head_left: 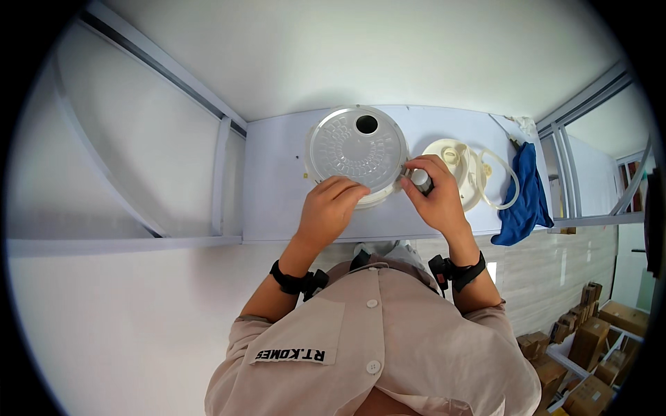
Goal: The person assembles a small white appliance by fitting a circular plastic ring into the top opening and then using a screwdriver to tighten a screw on the lid. The person handles the ring, the appliance body, the lid, and the screwdriver throughout the task.
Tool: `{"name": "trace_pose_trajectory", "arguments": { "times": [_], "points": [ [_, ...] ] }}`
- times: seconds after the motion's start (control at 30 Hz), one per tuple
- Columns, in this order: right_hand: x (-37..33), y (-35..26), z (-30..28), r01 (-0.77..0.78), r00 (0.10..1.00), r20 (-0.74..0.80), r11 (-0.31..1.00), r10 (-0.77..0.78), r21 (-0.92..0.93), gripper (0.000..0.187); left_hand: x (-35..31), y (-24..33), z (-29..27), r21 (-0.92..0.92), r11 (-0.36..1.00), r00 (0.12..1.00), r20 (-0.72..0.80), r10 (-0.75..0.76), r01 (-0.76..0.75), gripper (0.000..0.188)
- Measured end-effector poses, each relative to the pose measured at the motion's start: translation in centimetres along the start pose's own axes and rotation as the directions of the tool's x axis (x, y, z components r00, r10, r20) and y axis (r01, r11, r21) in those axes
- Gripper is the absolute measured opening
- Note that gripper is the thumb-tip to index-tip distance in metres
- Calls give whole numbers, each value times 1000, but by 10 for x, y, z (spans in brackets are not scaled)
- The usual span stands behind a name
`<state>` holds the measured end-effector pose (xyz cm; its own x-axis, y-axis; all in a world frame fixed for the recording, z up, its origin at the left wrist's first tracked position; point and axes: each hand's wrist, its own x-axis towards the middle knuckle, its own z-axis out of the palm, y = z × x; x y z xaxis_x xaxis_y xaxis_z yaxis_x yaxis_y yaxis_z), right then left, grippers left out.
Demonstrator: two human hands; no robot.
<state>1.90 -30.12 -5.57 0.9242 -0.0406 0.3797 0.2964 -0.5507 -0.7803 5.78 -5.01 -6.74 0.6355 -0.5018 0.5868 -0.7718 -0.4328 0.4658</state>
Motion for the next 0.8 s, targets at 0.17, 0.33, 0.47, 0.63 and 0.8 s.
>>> {"name": "trace_pose_trajectory", "arguments": {
  "times": [0.17,0.33,0.47,0.63,0.8],
  "points": [
    [-1,0,0,-6,1000,-2,1000,6,5,27,1,1,1,-20,1000,1000,-22,6,-7,12],
    [-1,0,0,2,1000,-2,1000,-2,3,28,4,1,-4,-40,999,1000,20,-17,18,15],
    [-2,0,1,-10,1000,-7,1000,10,11,28,5,3,-4,-61,997,998,46,-52,54,18],
    [-2,1,1,-18,1000,-2,1000,18,23,28,9,7,-9,-47,998,995,82,-48,52,18],
    [-1,-1,1,-21,1000,-4,1000,21,18,28,8,4,-10,-16,1000,994,113,-7,9,16]
  ]
}}
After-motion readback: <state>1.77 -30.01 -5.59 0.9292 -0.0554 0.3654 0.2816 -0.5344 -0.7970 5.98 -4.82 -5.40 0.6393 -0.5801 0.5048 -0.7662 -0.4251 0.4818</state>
